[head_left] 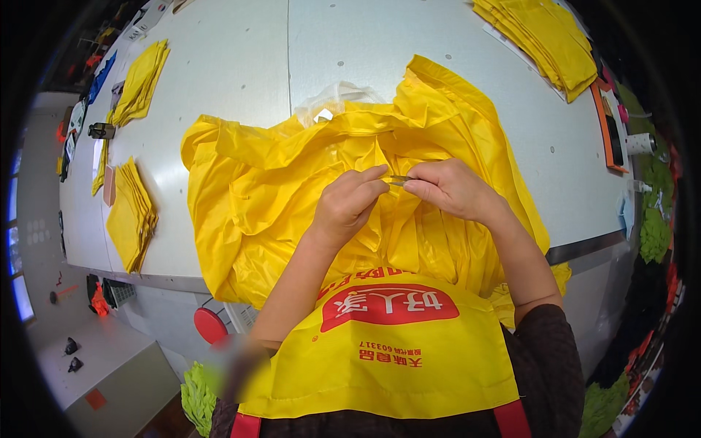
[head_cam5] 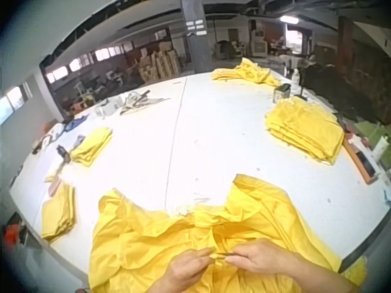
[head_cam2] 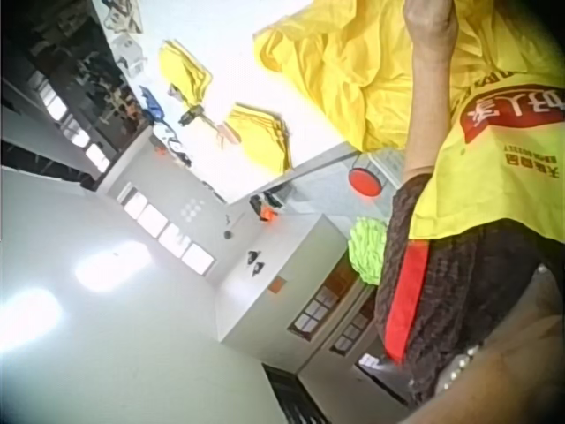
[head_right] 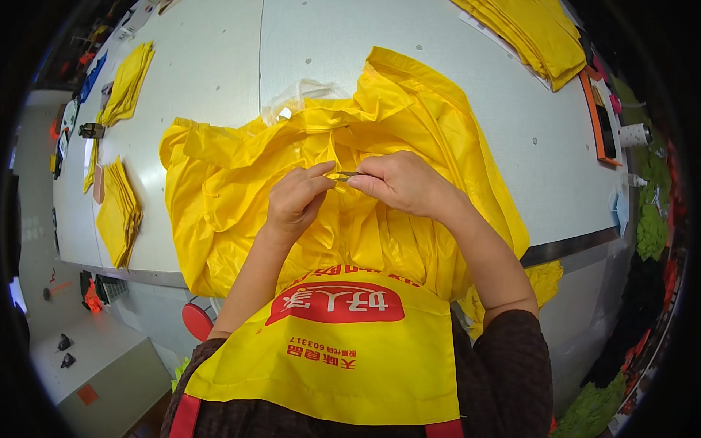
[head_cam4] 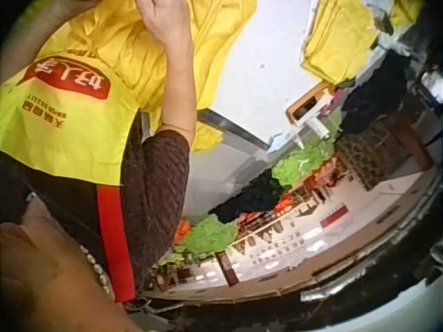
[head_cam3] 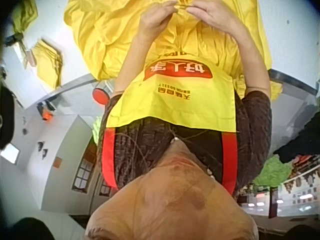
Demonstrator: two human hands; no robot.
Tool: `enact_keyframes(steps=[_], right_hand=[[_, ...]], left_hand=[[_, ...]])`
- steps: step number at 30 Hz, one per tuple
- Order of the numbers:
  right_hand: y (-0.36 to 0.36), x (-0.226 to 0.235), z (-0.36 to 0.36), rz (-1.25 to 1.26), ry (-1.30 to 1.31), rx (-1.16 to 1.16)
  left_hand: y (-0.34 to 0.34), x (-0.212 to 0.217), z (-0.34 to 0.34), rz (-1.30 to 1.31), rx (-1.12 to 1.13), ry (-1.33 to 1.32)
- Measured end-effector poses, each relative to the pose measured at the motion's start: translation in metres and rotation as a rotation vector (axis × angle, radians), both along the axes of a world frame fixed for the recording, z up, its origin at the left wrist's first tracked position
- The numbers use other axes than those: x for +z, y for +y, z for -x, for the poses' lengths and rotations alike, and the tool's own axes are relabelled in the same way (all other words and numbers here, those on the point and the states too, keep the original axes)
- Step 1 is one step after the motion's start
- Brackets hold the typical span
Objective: The person folds a large yellow fabric on a table, trims excess material with scissors, and stacks the folded pieces. The person also retrieves a white plastic basket from under the table and places it nearby.
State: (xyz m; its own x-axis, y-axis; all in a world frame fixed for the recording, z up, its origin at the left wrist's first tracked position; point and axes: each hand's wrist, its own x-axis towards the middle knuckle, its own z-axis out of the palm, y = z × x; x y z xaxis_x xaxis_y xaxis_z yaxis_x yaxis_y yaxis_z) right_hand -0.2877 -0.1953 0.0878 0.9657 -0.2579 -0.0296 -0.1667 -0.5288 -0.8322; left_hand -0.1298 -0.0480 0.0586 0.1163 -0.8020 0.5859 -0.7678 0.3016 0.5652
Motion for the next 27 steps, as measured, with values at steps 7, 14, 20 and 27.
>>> enact_keyframes(steps=[7, 14, 20, 27], right_hand=[[0.001, -0.009, 0.001, -0.090, -0.026, -0.068], [-0.006, -0.002, -0.006, -0.099, -0.087, -0.438], [-0.058, -0.024, -0.022, 0.267, 0.072, -0.466], [-0.110, -0.023, -0.042, 0.534, 0.068, -0.160]], left_hand=[[0.000, 0.001, 0.004, -0.007, 0.022, 0.000], [-0.004, 0.001, 0.027, -0.137, -0.037, 0.930], [0.005, -0.007, -0.050, -0.183, 0.134, -0.018], [0.062, 0.030, -0.191, -0.691, 0.455, -0.641]])
